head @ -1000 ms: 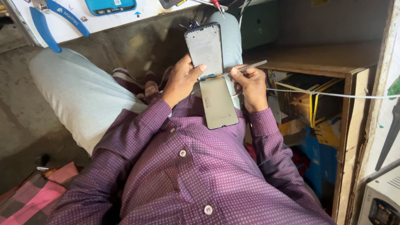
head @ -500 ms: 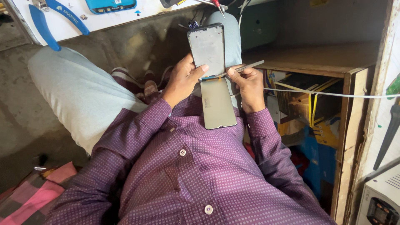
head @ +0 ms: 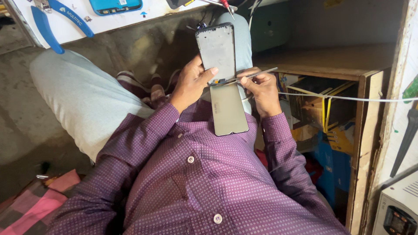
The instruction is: The person pries open the back of a smartphone, separates the back cover from the frame, and works on the internal components. They then use a screwdriver to unscrew screws from the phone's midframe while holding the phone on their lap.
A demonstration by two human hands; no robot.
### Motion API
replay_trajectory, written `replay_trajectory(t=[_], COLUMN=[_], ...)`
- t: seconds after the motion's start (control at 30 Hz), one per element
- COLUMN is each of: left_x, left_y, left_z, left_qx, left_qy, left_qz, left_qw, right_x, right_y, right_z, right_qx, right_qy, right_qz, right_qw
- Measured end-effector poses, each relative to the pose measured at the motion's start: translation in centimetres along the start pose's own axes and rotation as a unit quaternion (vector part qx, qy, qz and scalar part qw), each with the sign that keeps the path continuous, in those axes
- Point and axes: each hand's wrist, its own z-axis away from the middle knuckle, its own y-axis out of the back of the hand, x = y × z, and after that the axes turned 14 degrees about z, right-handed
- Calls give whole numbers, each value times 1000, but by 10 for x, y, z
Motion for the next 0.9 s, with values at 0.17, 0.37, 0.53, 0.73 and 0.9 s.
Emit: replay_trajectory(t=[0.17, 0.37, 0.53, 0.73, 0.9], left_x=[0, -3, -3, 9, 18], left_y=[0, 2, -2, -6, -11], left_z=[0, 3, 4, 3, 1], left_qx=[-10, -22, -10, -12, -3], left_qy=[-24, -32, -43, -56, -47], left_qz=[-27, -26, -45, -146, -160], left_qw=[999, 999, 998, 988, 986], right_x=[-13, -31, -45, -58, -63], right_y=[2, 3, 6, -4, -11], right_z=[1, 5, 8, 14, 14], right_qx=[4, 51, 40, -26, -30], right_qy=[33, 97, 40, 121, 56], right_qz=[-17, -227, 18, 290, 307], right_qw=[999, 968, 998, 949, 950])
